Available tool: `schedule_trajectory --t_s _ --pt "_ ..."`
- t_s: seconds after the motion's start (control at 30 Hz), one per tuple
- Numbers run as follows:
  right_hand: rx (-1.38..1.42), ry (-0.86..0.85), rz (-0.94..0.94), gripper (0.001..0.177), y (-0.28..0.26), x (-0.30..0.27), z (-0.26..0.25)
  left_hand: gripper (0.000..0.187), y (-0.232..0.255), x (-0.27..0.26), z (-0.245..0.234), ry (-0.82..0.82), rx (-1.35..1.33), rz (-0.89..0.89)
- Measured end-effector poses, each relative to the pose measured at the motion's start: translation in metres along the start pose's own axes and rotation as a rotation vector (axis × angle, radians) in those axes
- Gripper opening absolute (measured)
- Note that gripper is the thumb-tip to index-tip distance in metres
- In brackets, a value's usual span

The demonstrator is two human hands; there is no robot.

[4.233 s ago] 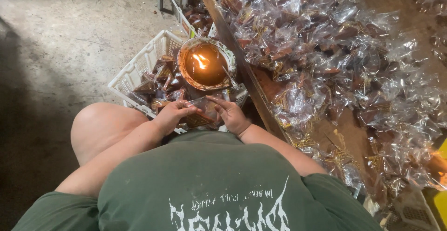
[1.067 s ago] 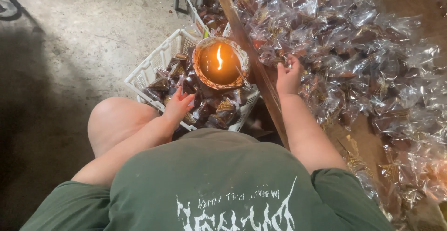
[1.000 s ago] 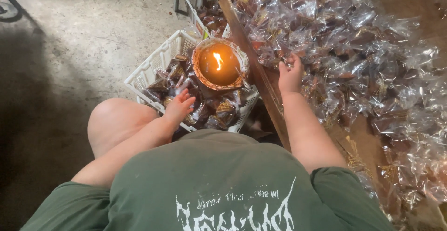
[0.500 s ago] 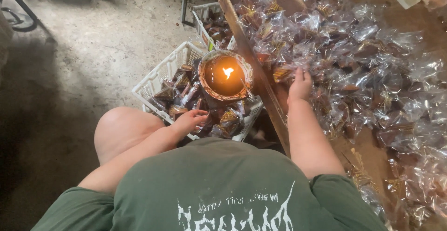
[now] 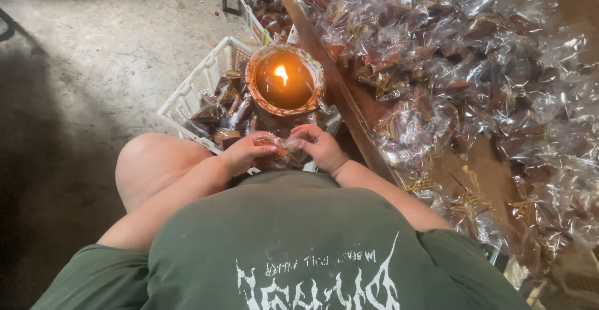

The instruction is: Sealing plastic bread bags by folding the top and passing it over a small flame to melt the plastic shut.

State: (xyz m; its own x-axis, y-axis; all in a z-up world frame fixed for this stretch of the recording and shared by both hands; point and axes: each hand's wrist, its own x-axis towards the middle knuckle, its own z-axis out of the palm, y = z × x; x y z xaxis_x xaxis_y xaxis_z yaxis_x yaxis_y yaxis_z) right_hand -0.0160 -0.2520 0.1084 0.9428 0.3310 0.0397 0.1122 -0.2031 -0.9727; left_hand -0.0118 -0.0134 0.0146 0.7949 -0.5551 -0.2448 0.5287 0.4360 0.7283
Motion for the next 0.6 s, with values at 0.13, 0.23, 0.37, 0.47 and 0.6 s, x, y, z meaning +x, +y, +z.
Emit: schedule_trajectory --t_s 0.13,0.23,0.37,0.47,0.6 --pt "0.084 0.197 0.095 0.019 0.009 -0.01 -0.005 0.042 0.006 -0.008 0.006 0.11 0.151 0.112" --pt "-0.022 0.087 0.167 0.019 0.005 -0.012 0.001 0.052 0.014 -0.013 0.01 0.126 0.268 0.132" --pt "-0.411 0.113 0.143 0.021 0.011 -0.009 0.008 0.053 0.001 -0.003 -0.016 0.265 0.451 0.118" --pt "-0.415 0.242 -0.036 0.019 0.036 -0.002 -0.009 0.05 0.011 -0.015 -0.003 0.252 0.258 0.125" --pt "-0.348 -0.008 -0.183 0.021 -0.003 -0.012 0.011 0.046 0.02 -0.021 0.016 0.124 0.2 0.135"
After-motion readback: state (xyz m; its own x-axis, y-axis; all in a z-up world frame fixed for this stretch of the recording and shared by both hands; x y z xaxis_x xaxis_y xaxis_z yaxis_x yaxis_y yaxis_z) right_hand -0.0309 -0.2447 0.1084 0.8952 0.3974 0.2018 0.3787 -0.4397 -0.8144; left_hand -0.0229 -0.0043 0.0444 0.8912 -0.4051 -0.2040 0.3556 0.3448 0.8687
